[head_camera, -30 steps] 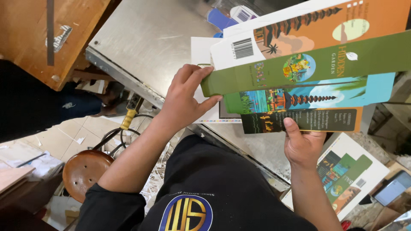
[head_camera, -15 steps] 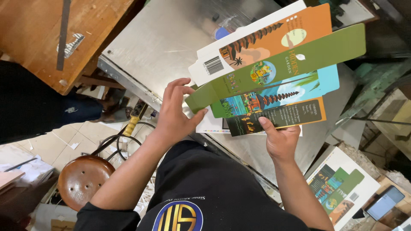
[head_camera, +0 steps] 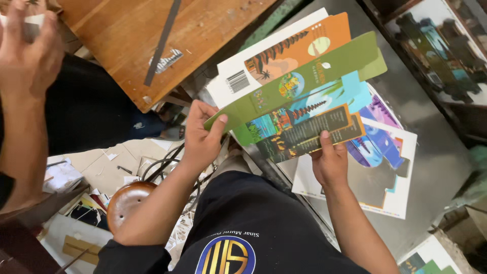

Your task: The person places a printed cardboard sheet onto a die-cutting machine and presses the lever to cut the shape. They then remove the sheet, fold the cardboard along the cut lines to form a box, and place the finished product on a nearby table. The process is repeated with another sheet.

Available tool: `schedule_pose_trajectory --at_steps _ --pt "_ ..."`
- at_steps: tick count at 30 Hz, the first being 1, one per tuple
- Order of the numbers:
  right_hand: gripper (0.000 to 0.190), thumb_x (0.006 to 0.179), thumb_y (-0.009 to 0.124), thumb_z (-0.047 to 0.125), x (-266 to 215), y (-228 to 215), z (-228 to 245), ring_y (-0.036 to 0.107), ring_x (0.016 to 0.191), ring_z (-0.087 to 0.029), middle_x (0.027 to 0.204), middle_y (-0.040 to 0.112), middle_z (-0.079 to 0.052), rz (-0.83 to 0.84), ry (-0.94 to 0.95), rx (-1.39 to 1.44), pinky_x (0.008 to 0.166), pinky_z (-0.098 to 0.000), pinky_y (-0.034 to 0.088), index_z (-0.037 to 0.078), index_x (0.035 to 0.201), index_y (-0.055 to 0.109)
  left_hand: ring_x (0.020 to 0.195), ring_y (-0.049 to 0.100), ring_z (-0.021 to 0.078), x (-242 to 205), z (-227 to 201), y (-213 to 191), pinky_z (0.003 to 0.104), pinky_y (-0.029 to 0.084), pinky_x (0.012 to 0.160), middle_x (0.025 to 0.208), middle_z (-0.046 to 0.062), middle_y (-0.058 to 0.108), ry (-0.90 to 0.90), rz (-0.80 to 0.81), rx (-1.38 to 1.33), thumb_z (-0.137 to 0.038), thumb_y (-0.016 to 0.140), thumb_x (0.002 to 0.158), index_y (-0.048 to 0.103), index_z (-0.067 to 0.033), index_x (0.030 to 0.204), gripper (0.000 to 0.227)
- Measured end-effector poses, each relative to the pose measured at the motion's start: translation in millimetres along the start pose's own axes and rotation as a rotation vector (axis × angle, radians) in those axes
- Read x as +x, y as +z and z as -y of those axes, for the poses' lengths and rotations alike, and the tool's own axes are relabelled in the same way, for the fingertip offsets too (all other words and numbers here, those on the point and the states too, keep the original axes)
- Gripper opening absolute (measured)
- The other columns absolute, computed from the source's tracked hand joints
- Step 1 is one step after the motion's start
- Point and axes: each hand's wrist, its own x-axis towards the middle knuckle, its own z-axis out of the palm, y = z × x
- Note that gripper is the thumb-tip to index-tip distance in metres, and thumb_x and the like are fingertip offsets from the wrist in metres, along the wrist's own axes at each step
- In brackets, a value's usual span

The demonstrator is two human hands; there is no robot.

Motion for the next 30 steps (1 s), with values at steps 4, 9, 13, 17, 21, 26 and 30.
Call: schedule_pose_trajectory --at_steps 4,9,13,17,21,26,30 --pt "0.018 0.107 0.055 0.011 26.5 74.1 4.5 0.076 0.096 -0.029 0.109 0.074 -0.014 0.064 0.085 -0.009 0.084 -0.0553 0.065 0.009 0.121 0.066 0.075 0.057 0.0144 14.0 -34.0 -60.1 0.030 0.045 0.073 0.086 0.009 0.056 0.323 -0.295 0.271 -0.001 0.064 0.100 0.048 -0.0031 0.097 0.016" --pt "0.018 0.104 0.061 0.012 113.4 137.9 -52.7 0.076 0.096 -0.027 0.110 0.074 -0.011 0.219 0.188 0.013 0.086 -0.0552 0.064 0.012 0.122 0.066 0.071 0.047 0.0209 -20.8 -74.1 -131.8 0.033 0.042 0.077 0.090 0.010 0.047 0.456 -0.498 0.622 -0.006 0.072 0.098 0.053 0.0004 0.099 0.020" --pt "0.010 0.102 0.063 0.020 177.9 224.3 -87.2 0.073 0.087 -0.021 0.100 0.076 -0.007 0.261 0.424 0.003 0.072 -0.0386 0.062 0.014 0.110 0.063 0.083 0.046 0.0266 -50.2 -87.6 -147.1 0.036 0.037 0.079 0.102 0.013 0.044 0.410 -0.606 1.027 -0.010 0.069 0.101 0.050 0.0026 0.100 0.023" --pt "0.013 0.097 0.071 0.023 202.2 282.9 -115.4 0.073 0.070 -0.024 0.082 0.075 -0.008 0.210 0.529 -0.056 0.051 -0.0382 0.054 0.014 0.091 0.063 0.089 0.049 0.0280 -62.2 -70.5 -156.6 0.036 0.043 0.071 0.107 0.015 0.043 0.430 -0.532 1.172 -0.006 0.069 0.100 0.056 -0.0007 0.080 0.025" --pt "0.031 0.089 0.072 0.031 193.4 290.3 -105.9 0.055 0.080 -0.013 0.088 0.053 -0.004 0.081 0.374 -0.293 0.088 -0.0350 0.053 0.011 0.108 0.057 0.076 0.053 0.0183 -47.6 -85.4 -142.2 0.030 0.041 0.071 0.103 0.012 0.042 0.216 -0.605 0.697 -0.014 0.068 0.097 0.047 -0.0016 0.102 0.025" --pt "0.105 0.081 0.060 0.071 154.1 285.3 26.3 0.049 0.144 -0.039 0.155 0.045 -0.031 0.575 0.240 -0.167 0.115 -0.0478 0.046 0.006 0.156 0.027 0.076 0.043 0.0097 -5.7 -106.3 -132.5 0.025 0.035 0.073 0.092 0.001 0.043 0.095 -0.503 0.461 -0.018 0.068 0.096 0.049 -0.0110 0.097 0.020" --pt "0.103 0.083 0.079 0.028 160.2 259.3 78.4 0.063 0.123 -0.020 0.157 0.029 -0.014 0.752 0.141 -0.145 0.098 -0.0281 0.057 0.014 0.164 0.018 0.076 0.043 0.0061 35.2 -103.6 -128.3 0.022 0.036 0.072 0.084 -0.003 0.046 0.033 -0.293 -0.028 -0.013 0.065 0.096 0.045 -0.0142 0.097 0.020"
